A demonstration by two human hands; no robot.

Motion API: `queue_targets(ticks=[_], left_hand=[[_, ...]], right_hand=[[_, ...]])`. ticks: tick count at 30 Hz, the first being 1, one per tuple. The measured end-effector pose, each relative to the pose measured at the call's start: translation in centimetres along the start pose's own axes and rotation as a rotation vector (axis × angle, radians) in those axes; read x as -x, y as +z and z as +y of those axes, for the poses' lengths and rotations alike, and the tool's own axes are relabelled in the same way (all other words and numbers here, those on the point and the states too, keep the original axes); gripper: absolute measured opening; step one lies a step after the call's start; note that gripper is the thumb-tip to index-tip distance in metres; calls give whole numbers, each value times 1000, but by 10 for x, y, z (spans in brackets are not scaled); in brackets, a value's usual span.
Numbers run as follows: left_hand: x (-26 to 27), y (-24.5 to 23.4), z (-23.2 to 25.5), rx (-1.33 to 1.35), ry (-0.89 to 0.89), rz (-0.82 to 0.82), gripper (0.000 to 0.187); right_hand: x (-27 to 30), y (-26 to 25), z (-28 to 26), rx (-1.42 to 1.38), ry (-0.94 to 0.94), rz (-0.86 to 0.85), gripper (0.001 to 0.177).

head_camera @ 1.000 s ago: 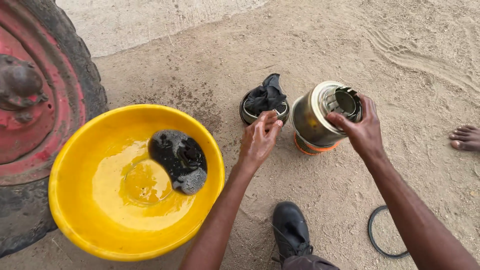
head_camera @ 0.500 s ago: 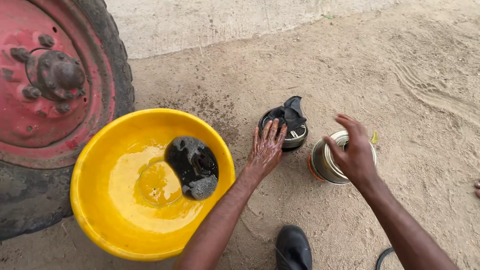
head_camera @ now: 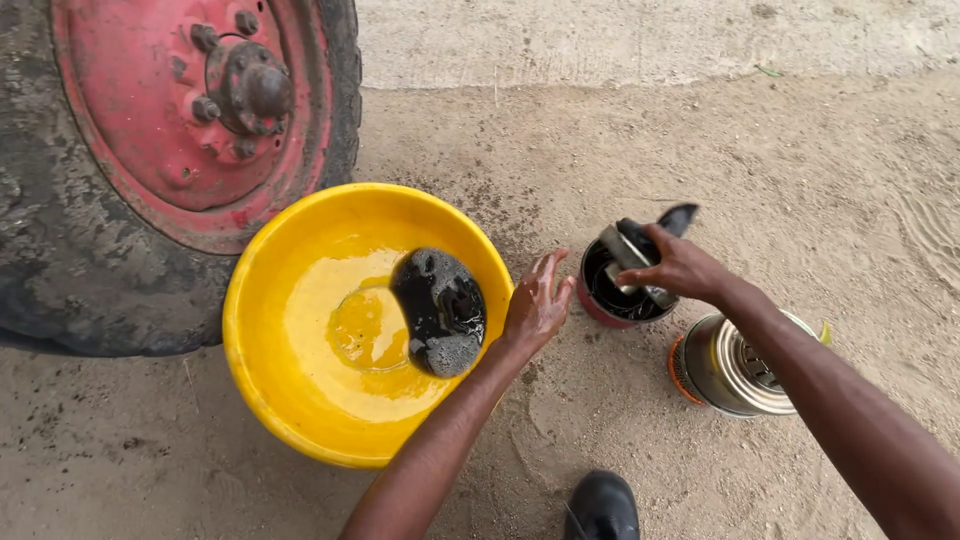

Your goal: The recorder is cleaning a metal tractor air filter assembly and filter mesh in a yellow basin using a black cloth and solvent.

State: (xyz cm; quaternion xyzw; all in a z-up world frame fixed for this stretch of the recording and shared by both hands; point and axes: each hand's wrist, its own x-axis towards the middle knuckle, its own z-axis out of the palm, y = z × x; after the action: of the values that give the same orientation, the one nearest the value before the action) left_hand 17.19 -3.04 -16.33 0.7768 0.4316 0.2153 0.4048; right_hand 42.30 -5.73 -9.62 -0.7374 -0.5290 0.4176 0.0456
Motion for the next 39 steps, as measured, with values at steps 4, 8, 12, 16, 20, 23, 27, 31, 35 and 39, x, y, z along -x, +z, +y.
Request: queue_targets(ticks=[4,8,12,16,20,23,27,31,35,39], left_hand=[[9,-11,22,142,15,64,52],[31,-68,98,487,-53,104,74],[44,-120,106,678,-137,236,107],[56,-162,72,384,42,431,107],[84,-207,86,177,30,547,109],[99,-234,90,525,-15,577,86],[108,-244,32,1308,-42,586,49],[120,-258,8,1420,-90,555,44],[125,-265,9,1328,-84,563,47],[119,-260,6,1007,-24,530,52]], right_hand=[[37,-25,-54,-24,26,95,98],[83,-15,-133,-240,-34,240,103],[84,27,-174,-769,21,288,78],[54,60,-204,-1169,-274,260,60],[63,63,-261,-1078,-320,202,43],[60,44,-287,-1091,-360,160,39],[59,8,-319,-1313,-374,173,31],[72,15,-335,-1137,-393,308,31],[99,70,-338,-579,-420,72,41],[99,118,-322,212,-732,251,77]])
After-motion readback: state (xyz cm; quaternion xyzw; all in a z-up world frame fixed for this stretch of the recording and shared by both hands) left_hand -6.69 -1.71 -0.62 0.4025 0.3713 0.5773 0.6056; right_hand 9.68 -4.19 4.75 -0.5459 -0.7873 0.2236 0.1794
